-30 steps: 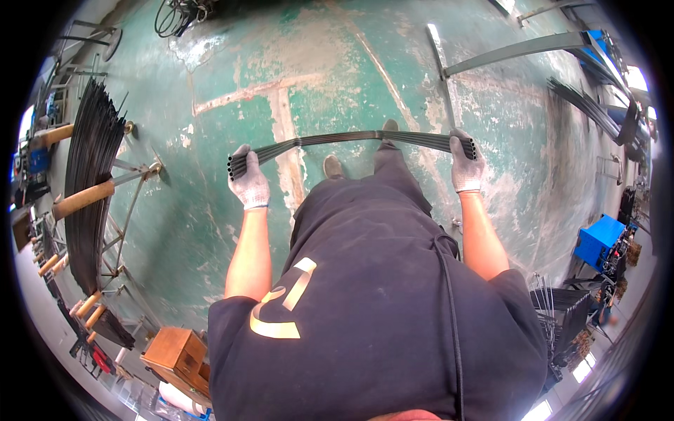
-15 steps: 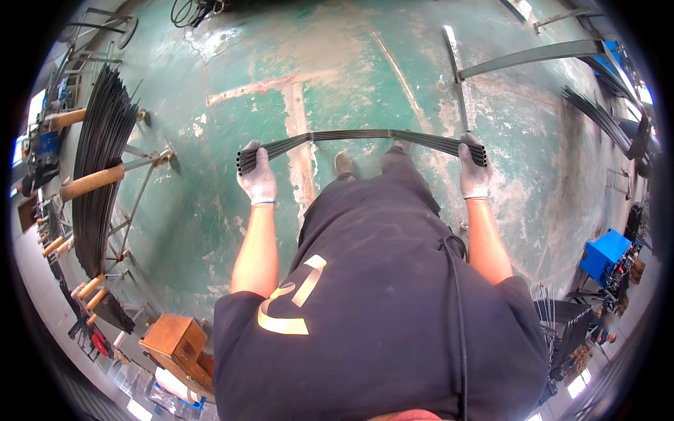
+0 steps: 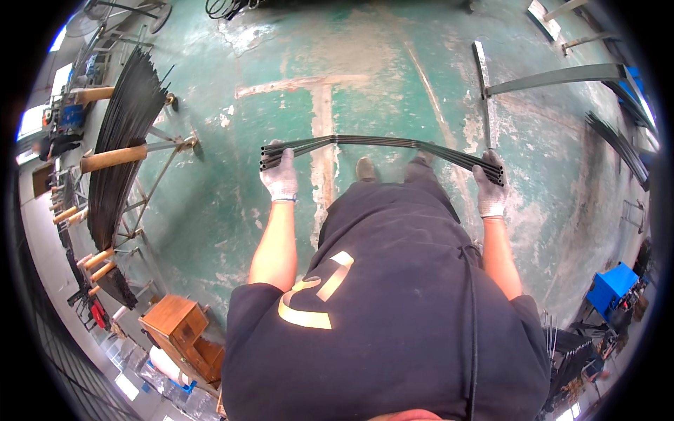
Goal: The person picks up bundles of long metal rods from a rack and places them into a bending machine. They operate the machine to bend the rods into a curved shape, then remove the finished pieces and place them on a nearby rack. The process is repeated for multiple bundles of rods.
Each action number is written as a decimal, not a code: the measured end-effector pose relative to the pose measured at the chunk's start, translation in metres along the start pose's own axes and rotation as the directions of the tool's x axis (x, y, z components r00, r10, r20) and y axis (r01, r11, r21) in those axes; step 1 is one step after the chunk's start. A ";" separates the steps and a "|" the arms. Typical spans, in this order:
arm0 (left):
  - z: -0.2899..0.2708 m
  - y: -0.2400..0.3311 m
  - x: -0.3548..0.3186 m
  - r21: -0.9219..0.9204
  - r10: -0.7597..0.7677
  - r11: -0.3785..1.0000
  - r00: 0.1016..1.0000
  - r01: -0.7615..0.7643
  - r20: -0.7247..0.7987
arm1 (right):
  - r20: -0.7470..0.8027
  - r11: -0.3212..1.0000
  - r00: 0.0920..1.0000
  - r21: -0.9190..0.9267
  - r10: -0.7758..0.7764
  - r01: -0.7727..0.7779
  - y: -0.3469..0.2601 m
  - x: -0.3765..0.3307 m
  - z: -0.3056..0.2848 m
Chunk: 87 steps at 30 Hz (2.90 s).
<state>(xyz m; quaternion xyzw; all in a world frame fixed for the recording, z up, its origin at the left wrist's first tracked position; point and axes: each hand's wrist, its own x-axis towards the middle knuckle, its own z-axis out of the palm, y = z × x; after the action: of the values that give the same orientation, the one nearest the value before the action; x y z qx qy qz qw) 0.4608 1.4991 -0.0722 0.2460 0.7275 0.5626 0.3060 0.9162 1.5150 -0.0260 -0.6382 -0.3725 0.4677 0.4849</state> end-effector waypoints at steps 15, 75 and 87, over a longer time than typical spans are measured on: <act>-0.003 0.006 0.002 0.108 0.058 0.992 0.998 -0.059 0.012 | -0.010 0.959 0.998 -0.277 -0.067 0.062 -0.009 -0.010 0.000; 0.006 0.008 -0.004 0.166 0.140 0.978 0.988 -0.128 -0.061 | -0.206 0.844 0.926 -0.385 0.316 -0.373 -0.103 0.170 -0.035; 0.001 0.006 -0.014 0.191 0.129 0.975 0.990 -0.115 -0.060 | 0.132 0.445 0.985 -0.880 -0.109 0.167 -0.122 0.116 0.081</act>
<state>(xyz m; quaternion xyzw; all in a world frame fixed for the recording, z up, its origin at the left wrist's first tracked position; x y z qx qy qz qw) 0.4717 1.4914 -0.0645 0.2976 0.7710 0.5181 0.2202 0.8693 1.6755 0.0571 -0.7514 -0.6251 0.1819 0.1075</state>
